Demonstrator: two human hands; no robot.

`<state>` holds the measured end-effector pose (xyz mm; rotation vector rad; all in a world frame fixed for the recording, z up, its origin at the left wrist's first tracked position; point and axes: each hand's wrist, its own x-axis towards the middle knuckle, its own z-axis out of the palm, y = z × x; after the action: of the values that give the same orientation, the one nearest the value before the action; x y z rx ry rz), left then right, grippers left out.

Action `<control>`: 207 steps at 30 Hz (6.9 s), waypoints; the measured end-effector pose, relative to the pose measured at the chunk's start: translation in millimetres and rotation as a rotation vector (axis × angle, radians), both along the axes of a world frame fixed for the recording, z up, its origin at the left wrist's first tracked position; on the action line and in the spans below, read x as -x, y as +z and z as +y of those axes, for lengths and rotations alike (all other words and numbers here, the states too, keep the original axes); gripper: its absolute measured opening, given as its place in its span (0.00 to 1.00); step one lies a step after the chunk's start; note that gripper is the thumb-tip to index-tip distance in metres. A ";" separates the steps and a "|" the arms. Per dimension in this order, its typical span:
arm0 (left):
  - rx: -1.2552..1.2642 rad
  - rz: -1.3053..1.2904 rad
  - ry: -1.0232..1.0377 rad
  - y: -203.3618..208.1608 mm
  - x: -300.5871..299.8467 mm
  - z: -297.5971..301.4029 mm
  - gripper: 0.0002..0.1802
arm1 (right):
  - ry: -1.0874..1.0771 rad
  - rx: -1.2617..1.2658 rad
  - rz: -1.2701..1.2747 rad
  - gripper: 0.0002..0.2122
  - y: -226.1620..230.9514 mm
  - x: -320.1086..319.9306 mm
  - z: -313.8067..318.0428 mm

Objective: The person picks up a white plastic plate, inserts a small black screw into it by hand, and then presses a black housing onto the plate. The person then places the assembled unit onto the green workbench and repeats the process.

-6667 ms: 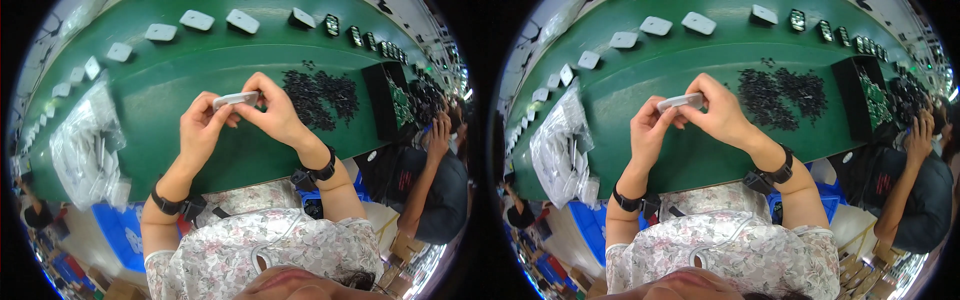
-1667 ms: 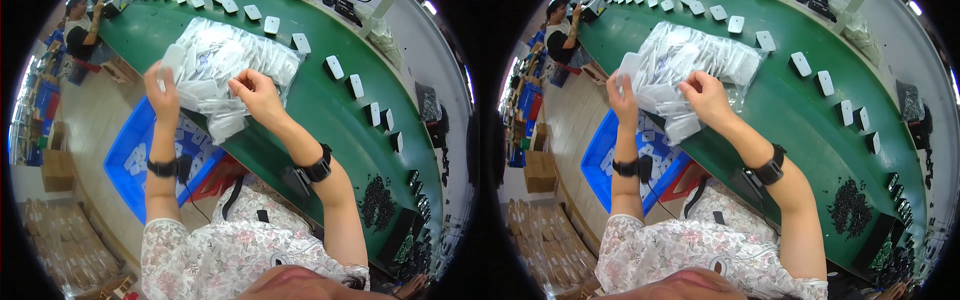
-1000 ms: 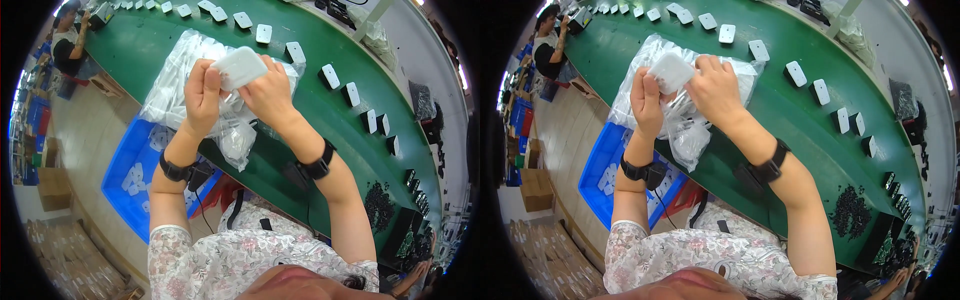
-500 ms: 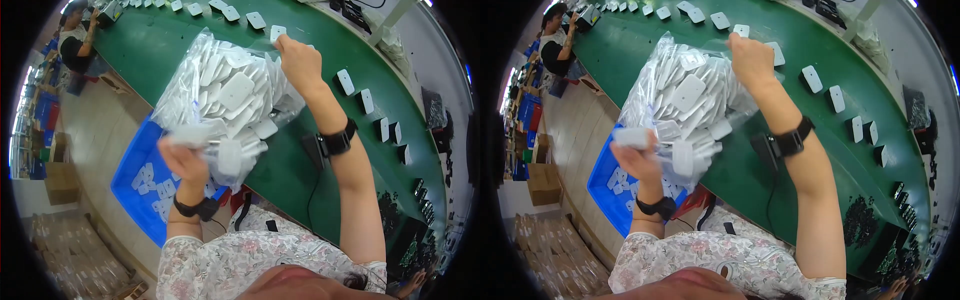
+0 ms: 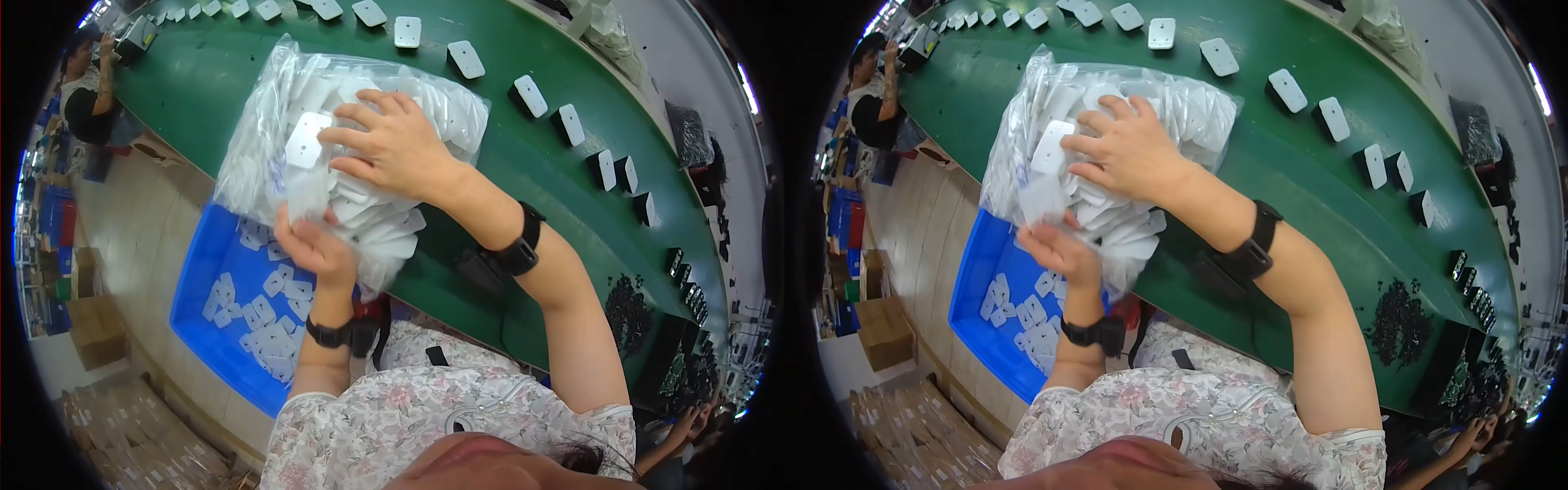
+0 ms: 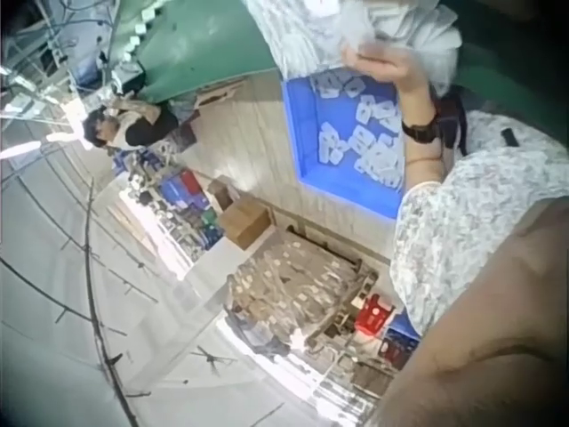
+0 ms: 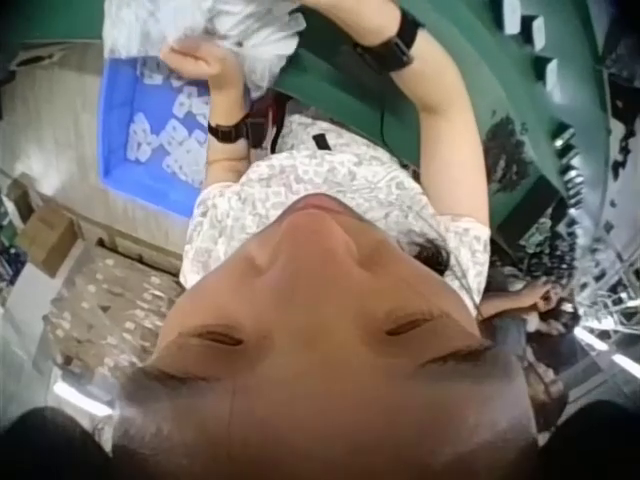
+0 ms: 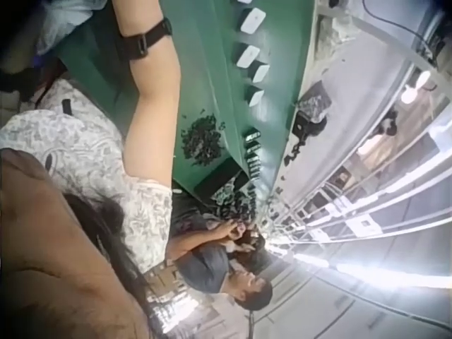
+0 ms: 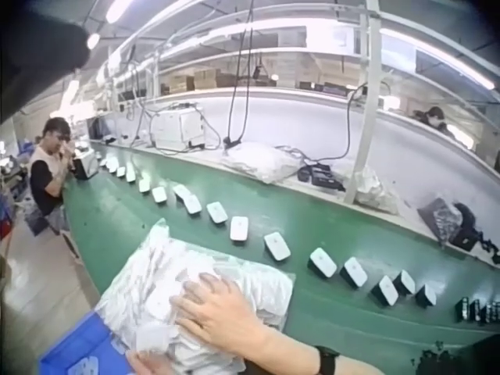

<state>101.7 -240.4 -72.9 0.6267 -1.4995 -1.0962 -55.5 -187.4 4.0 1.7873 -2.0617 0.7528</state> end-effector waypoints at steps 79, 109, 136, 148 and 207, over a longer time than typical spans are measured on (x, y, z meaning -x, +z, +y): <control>-0.145 -0.254 -1.404 23.3 174.2 327.1 0.14 | -0.301 0.192 -0.607 0.19 -54.7 -144.3 385.4; -0.427 -0.562 -1.528 39.8 111.0 193.4 0.17 | -1.271 0.032 -0.266 0.08 -37.9 -69.1 455.7; 0.103 -0.223 -1.268 41.9 93.3 202.7 0.13 | -0.476 0.845 -1.513 0.11 -19.8 -50.7 293.9; 0.506 -0.230 -1.050 34.5 100.2 195.1 0.07 | -0.632 0.529 -0.914 0.05 -18.9 -58.2 298.1; -0.471 -0.415 -1.586 49.1 91.6 192.7 0.07 | -0.687 0.259 -1.100 0.10 -7.5 -48.9 320.2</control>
<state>10.1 -47.7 -23.8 -0.2387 -2.0917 -2.6737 -6.6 132.8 -3.5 0.3661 -2.7097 1.8737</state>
